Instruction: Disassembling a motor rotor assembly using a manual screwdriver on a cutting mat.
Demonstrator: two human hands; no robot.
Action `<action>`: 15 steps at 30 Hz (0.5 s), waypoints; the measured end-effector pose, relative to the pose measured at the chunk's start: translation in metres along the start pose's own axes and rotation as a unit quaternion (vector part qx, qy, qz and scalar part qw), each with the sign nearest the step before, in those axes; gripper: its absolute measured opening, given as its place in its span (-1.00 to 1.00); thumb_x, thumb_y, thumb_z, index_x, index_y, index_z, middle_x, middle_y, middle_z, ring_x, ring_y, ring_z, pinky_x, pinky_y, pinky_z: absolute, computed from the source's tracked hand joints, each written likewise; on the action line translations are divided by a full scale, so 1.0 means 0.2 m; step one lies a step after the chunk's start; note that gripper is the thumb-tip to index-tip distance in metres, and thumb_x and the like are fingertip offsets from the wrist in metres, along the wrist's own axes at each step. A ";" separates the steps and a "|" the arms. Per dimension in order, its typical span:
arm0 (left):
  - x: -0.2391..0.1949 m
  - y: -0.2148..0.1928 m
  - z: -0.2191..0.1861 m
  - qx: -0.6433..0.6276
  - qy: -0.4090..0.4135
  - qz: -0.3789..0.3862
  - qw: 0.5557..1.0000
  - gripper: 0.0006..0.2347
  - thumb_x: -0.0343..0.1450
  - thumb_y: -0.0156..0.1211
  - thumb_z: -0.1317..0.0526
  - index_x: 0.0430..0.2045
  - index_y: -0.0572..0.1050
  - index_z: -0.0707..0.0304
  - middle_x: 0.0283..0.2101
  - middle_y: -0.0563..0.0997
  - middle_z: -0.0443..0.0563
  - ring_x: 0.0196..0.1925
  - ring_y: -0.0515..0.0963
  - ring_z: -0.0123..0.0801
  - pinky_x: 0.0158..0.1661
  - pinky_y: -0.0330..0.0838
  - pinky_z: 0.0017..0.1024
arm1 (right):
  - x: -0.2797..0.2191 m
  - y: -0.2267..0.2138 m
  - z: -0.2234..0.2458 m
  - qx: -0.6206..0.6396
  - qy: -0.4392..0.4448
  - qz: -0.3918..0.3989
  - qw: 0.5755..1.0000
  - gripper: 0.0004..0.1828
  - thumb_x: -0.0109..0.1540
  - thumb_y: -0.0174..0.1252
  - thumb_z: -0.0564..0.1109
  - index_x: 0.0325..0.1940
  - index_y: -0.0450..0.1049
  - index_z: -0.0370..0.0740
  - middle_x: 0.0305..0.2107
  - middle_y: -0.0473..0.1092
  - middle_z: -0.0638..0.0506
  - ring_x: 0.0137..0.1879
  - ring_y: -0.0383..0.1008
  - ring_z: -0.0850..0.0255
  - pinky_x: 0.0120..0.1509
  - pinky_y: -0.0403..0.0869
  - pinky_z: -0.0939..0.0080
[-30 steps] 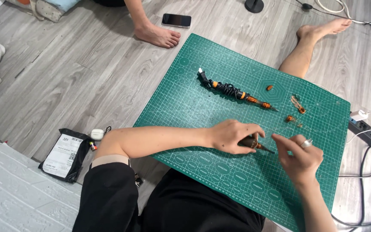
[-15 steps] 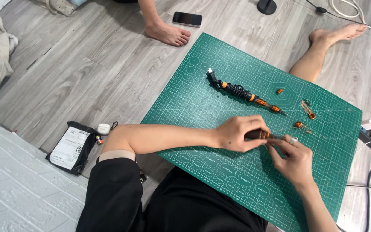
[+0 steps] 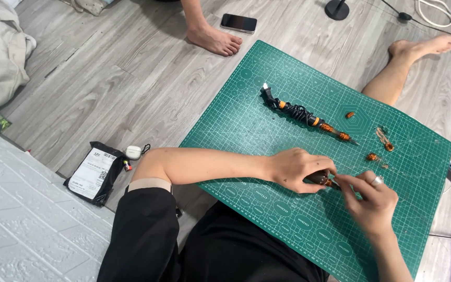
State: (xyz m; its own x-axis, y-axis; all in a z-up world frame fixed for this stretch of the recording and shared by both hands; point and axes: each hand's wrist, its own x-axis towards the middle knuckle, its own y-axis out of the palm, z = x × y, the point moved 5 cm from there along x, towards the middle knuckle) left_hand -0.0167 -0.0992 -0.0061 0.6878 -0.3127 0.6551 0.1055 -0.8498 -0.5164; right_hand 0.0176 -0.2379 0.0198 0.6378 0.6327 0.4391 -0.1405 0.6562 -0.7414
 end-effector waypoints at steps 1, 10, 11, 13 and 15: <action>0.00 0.00 -0.01 0.000 0.000 0.000 1.000 -0.74 0.14 0.15 0.31 -0.38 0.28 0.26 -0.44 0.52 -0.05 -0.66 0.48 -0.47 -0.69 0.33 -0.64 | 0.00 0.00 0.00 0.000 0.000 0.000 1.000 -0.84 -0.05 0.17 -0.40 -0.42 0.46 -0.29 -0.68 0.19 0.09 -0.64 0.01 0.40 -0.61 0.04 0.44; -0.03 0.03 0.00 0.020 0.080 0.002 0.997 -0.72 0.20 0.16 0.30 -0.25 0.34 0.03 -0.37 0.43 -0.18 -0.72 0.29 -0.61 -0.73 0.16 -0.71 | -0.02 0.08 -0.17 0.240 0.219 0.075 0.943 -0.94 0.00 0.09 -0.36 -0.46 0.45 -0.36 -0.67 0.15 0.10 -0.57 0.00 0.42 -0.53 0.02 0.49; -0.03 0.02 -0.01 0.004 0.083 -0.006 0.996 -0.76 0.20 0.15 0.31 -0.30 0.36 0.10 -0.36 0.43 -0.17 -0.72 0.31 -0.60 -0.72 0.16 -0.71 | -0.02 0.08 -0.17 0.242 0.221 0.080 0.942 -0.93 0.01 0.09 -0.36 -0.45 0.45 -0.36 -0.67 0.19 0.07 -0.58 0.03 0.41 -0.54 0.04 0.49; -0.02 0.02 -0.02 -0.013 0.087 -0.016 0.996 -0.81 0.20 0.14 0.32 -0.35 0.38 0.16 -0.35 0.43 -0.15 -0.71 0.33 -0.59 -0.72 0.17 -0.71 | -0.03 0.09 -0.17 0.243 0.224 0.085 0.940 -0.93 0.02 0.08 -0.35 -0.44 0.46 -0.35 -0.66 0.23 0.05 -0.59 0.05 0.41 -0.55 0.07 0.50; -0.02 0.03 0.02 -0.011 0.067 -0.036 0.997 -0.87 0.22 0.09 0.30 -0.41 0.36 0.16 -0.39 0.44 -0.18 -0.76 0.18 -0.67 -0.76 0.05 -0.76 | -0.02 0.09 -0.17 0.226 0.187 0.067 0.954 -0.88 0.02 0.07 -0.37 -0.38 0.45 -0.33 -0.66 0.20 0.09 -0.58 0.03 0.43 -0.54 0.04 0.50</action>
